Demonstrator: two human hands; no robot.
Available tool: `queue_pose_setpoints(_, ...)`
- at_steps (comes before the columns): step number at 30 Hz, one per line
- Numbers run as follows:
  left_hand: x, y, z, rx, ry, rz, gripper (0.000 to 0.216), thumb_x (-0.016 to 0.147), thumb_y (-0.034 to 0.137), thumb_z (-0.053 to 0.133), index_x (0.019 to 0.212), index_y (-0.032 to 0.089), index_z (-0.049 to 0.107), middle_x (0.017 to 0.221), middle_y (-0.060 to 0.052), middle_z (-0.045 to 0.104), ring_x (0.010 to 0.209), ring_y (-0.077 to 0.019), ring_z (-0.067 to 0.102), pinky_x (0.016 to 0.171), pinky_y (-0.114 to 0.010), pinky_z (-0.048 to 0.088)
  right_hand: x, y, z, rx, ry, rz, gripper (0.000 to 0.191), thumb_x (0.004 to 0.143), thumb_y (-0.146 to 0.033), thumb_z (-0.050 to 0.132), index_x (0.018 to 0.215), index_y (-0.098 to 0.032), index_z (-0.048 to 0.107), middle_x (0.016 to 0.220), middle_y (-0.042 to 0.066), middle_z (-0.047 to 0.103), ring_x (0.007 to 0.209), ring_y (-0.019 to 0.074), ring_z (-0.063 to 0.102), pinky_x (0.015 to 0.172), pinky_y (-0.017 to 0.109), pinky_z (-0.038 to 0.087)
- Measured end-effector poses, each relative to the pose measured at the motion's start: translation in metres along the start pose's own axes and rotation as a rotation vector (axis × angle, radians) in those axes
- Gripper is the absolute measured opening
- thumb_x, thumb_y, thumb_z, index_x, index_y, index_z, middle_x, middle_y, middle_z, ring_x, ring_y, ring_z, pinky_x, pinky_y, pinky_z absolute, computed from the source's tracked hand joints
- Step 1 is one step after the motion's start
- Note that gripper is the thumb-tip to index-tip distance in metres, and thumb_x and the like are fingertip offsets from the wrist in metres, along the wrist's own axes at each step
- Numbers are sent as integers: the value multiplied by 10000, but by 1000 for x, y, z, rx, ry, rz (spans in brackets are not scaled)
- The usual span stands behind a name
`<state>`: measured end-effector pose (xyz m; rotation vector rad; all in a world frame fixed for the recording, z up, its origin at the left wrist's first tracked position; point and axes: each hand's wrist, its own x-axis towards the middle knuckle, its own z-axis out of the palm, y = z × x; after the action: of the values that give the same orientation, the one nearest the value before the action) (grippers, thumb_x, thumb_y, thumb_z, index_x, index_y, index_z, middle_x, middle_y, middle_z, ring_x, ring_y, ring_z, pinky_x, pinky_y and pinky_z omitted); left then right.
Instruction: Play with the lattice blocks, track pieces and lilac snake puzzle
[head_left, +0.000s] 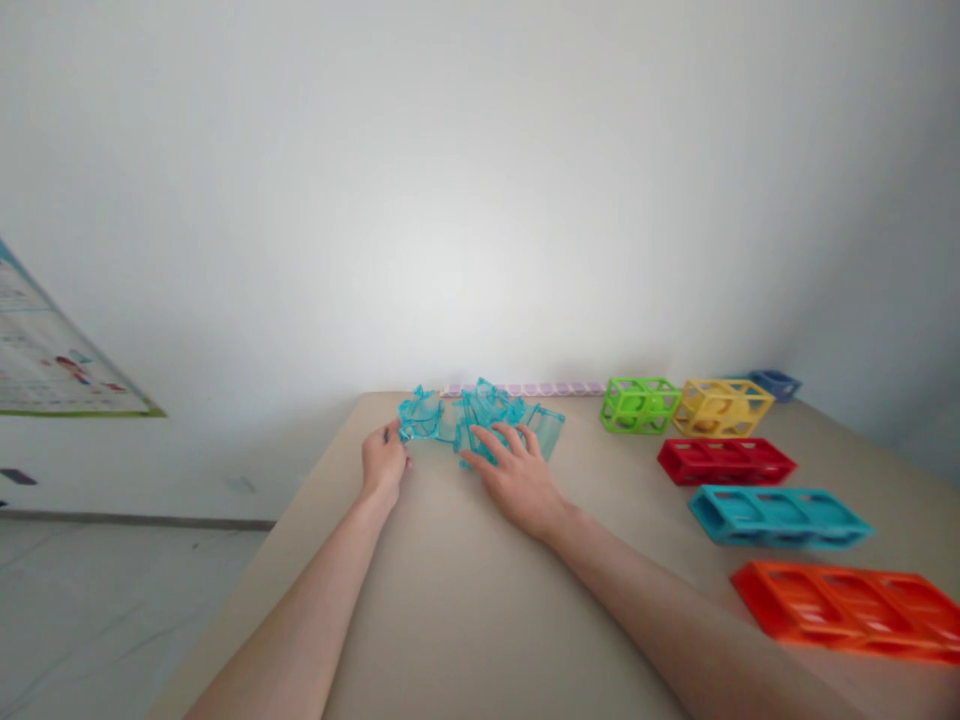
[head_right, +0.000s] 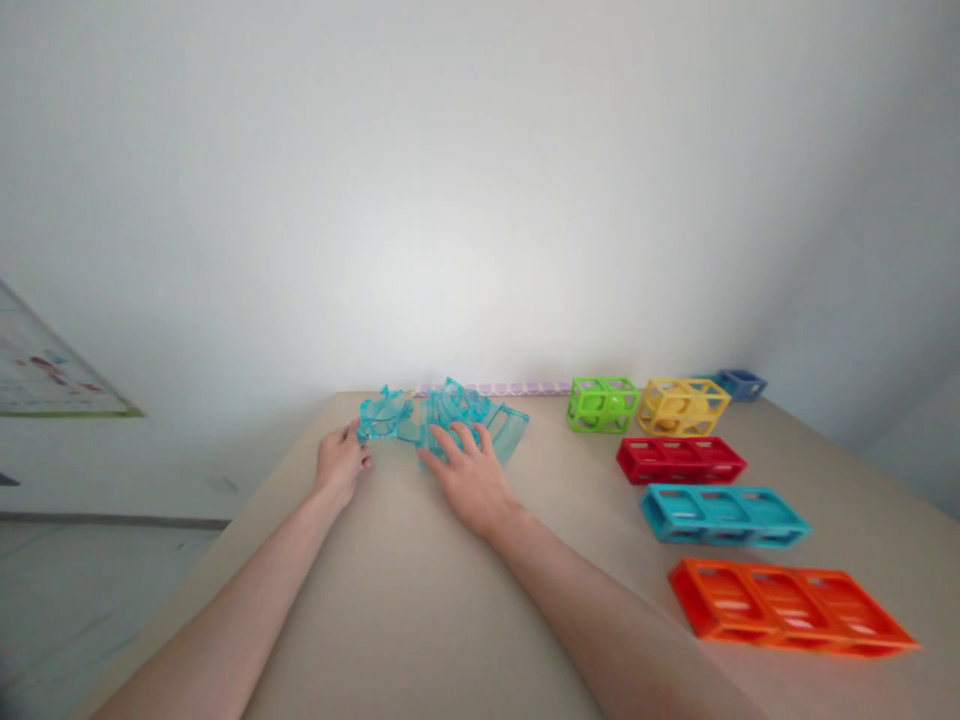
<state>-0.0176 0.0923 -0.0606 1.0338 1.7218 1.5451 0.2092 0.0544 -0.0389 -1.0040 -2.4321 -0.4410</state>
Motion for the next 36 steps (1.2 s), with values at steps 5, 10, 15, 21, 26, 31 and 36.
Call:
queue_pose_setpoints(5,-7,12,-1,-34,-117,-96,218,732,319,645,710,107,600,629,-42,597,489,-114,553,468,-247,470,-1,4,8,1,-6,21,182,911,-201,544,1007,-259,687,1258,62,588,1167,300,437,1043,568,257)
queue_pose_setpoints(10,-9,14,-1,-2,-67,-54,152,751,191,615,896,148,596,729,-47,636,566,-122,579,491,-223,472,0,6,4,-1,66,44,222,907,-154,531,1050,-238,678,1205,94,611,1122,281,460,1051,550,255)
queue_pose_setpoints(15,-9,17,0,-103,-45,-18,253,745,168,601,998,160,607,645,9,571,546,-118,553,520,-232,465,0,5,3,17,92,68,303,911,-138,510,1181,-229,612,1137,88,641,1110,281,455,1057,544,241)
queue_pose_setpoints(21,-12,33,-7,-370,-197,-94,127,733,119,555,841,115,622,817,-90,678,589,-119,616,593,-276,524,1,5,5,19,68,34,119,905,-200,566,945,-239,670,1036,65,647,1022,250,485,1028,489,280)
queue_pose_setpoints(26,-19,38,-11,-571,-447,-181,223,750,63,523,927,86,656,1176,-183,658,998,-242,680,862,-363,550,2,5,5,130,50,82,107,892,-240,597,839,-217,687,814,50,680,932,238,532,979,458,326)
queue_pose_setpoints(31,-27,41,-13,-676,-687,-302,266,734,44,540,983,70,630,1329,-230,553,1129,-363,610,970,-504,495,1,5,10,393,156,309,136,841,-171,595,927,-196,698,826,58,707,906,236,574,881,399,401)
queue_pose_setpoints(36,-30,47,-18,-741,-786,-351,293,725,-15,520,994,69,599,1349,-237,531,1189,-389,551,771,-318,597,1,8,15,669,254,558,250,799,-187,533,978,-197,708,809,52,714,872,231,634,844,371,449)
